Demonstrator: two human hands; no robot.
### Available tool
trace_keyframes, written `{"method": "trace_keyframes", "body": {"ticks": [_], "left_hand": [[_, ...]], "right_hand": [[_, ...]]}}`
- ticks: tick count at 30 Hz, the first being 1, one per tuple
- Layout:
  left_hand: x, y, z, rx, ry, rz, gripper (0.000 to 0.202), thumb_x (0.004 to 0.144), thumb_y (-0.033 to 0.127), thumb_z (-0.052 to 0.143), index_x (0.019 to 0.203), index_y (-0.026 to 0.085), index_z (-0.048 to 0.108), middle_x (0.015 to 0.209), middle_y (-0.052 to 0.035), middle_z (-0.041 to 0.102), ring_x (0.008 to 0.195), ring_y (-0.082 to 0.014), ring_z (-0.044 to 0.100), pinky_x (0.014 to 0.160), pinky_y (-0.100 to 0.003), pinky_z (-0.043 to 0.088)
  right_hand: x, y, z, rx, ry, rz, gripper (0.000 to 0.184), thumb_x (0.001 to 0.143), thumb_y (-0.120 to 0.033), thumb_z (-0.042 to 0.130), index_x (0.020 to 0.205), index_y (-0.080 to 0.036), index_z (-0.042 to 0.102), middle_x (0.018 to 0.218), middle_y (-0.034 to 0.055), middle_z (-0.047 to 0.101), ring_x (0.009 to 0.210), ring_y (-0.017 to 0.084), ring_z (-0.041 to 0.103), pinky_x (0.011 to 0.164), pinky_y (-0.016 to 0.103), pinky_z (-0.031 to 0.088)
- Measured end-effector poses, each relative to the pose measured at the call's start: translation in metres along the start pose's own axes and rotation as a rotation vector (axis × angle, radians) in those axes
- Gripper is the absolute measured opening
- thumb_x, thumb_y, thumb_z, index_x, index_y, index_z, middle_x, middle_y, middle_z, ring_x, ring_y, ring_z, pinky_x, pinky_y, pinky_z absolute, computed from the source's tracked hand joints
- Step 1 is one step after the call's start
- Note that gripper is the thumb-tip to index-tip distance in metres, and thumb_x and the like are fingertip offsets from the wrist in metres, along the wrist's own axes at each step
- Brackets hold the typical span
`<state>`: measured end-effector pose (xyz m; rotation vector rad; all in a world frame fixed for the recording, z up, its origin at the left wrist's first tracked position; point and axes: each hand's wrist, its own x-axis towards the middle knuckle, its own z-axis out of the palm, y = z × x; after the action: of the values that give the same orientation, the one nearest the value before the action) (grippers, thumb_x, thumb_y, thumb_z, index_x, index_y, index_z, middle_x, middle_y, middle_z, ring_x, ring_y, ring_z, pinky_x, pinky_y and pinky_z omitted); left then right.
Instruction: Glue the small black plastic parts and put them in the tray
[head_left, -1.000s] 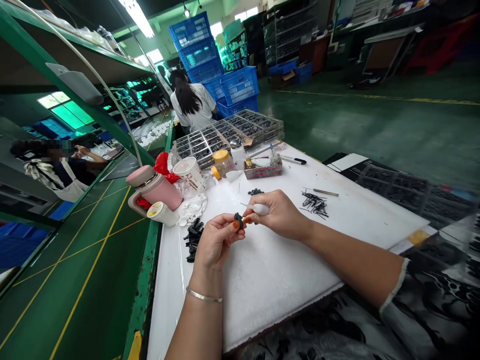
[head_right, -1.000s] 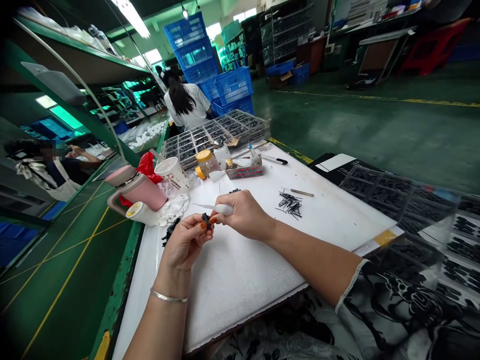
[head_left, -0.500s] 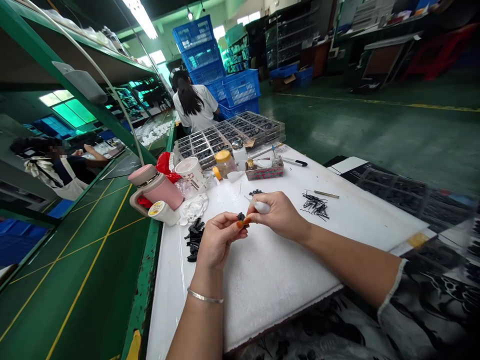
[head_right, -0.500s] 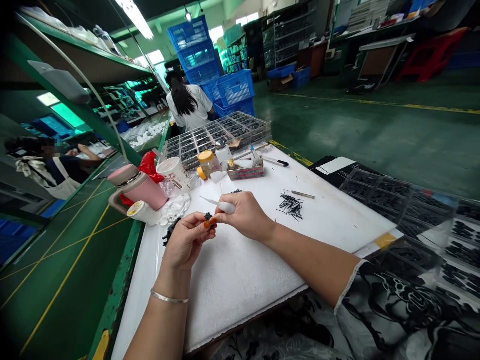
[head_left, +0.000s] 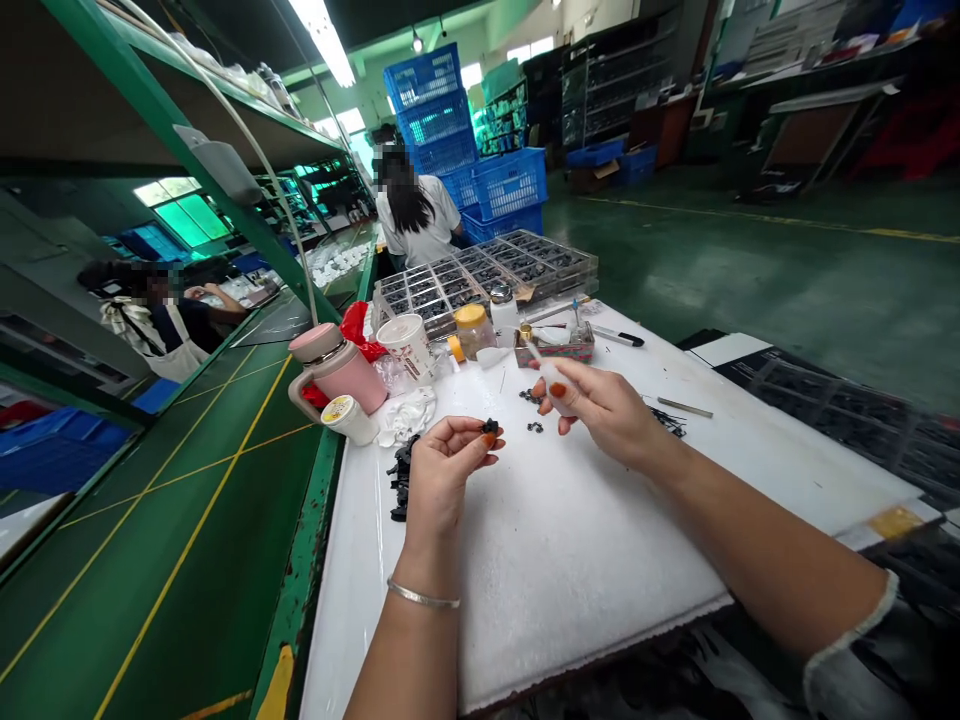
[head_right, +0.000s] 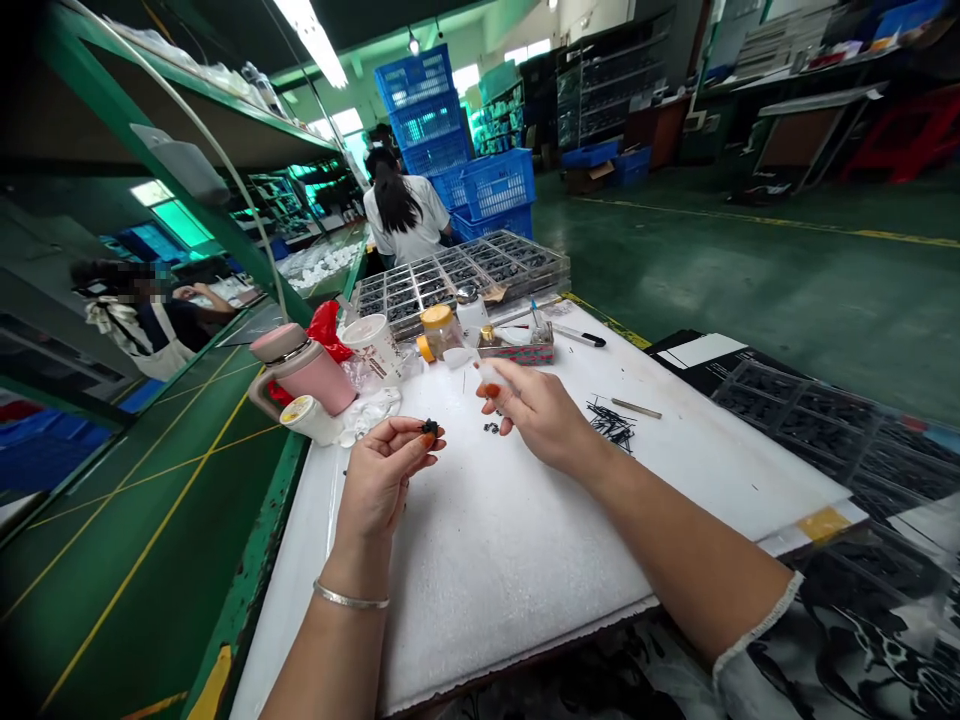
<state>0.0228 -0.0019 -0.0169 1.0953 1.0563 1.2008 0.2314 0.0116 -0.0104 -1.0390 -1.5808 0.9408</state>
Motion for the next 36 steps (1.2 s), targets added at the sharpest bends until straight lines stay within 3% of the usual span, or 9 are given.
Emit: {"method": "trace_keyframes", "body": {"ticks": [4,8,12,19,36], "left_hand": [[0.001,-0.001,0.0,0.055,0.03,0.043,0.022,0.068,0.026,0.076,0.082,0.013,0.065,0.082,-0.0073,0.072,0.073,-0.0171,0.069,0.059,-0.02,0.05],[0.002,-0.001,0.001,0.073,0.035,0.059,0.019,0.068,0.024,0.075,0.079,0.012,0.064,0.079,-0.0071,0.071,0.071,-0.0162,0.068,0.056,-0.019,0.049],[0.001,0.001,0.002,0.082,0.029,0.052,0.02,0.069,0.024,0.074,0.082,0.011,0.064,0.078,-0.0069,0.07,0.07,-0.0149,0.066,0.057,-0.019,0.05],[-0.002,0.002,0.006,0.061,0.011,0.04,0.032,0.068,0.019,0.073,0.097,0.015,0.062,0.078,-0.0045,0.071,0.071,-0.0133,0.065,0.06,-0.02,0.051],[-0.004,0.003,0.008,0.068,-0.015,0.035,0.034,0.068,0.017,0.072,0.101,0.014,0.061,0.077,-0.0042,0.071,0.07,-0.0136,0.066,0.061,-0.021,0.052]], "right_hand": [[-0.001,-0.008,-0.005,0.024,0.012,-0.004,0.038,0.086,-0.045,0.057,0.113,-0.019,0.054,0.085,0.005,0.067,0.064,0.014,0.062,0.05,0.025,0.049],[-0.005,-0.018,-0.007,0.017,0.21,-0.027,0.032,0.07,-0.04,0.075,0.086,-0.018,0.059,0.07,0.0023,0.064,0.056,0.014,0.057,0.043,0.023,0.041],[-0.01,-0.018,-0.005,0.017,0.329,-0.186,0.027,0.063,-0.035,0.081,0.079,-0.018,0.067,0.077,0.0038,0.066,0.067,0.017,0.06,0.054,0.026,0.047],[-0.015,-0.015,0.001,-0.114,0.278,-0.22,0.018,0.077,-0.035,0.07,0.087,-0.02,0.068,0.084,0.0037,0.067,0.071,0.017,0.06,0.055,0.026,0.043],[-0.016,-0.017,0.004,-0.17,0.255,-0.263,0.014,0.079,-0.032,0.068,0.084,-0.019,0.066,0.08,0.0026,0.067,0.07,0.016,0.059,0.055,0.027,0.041]]}}
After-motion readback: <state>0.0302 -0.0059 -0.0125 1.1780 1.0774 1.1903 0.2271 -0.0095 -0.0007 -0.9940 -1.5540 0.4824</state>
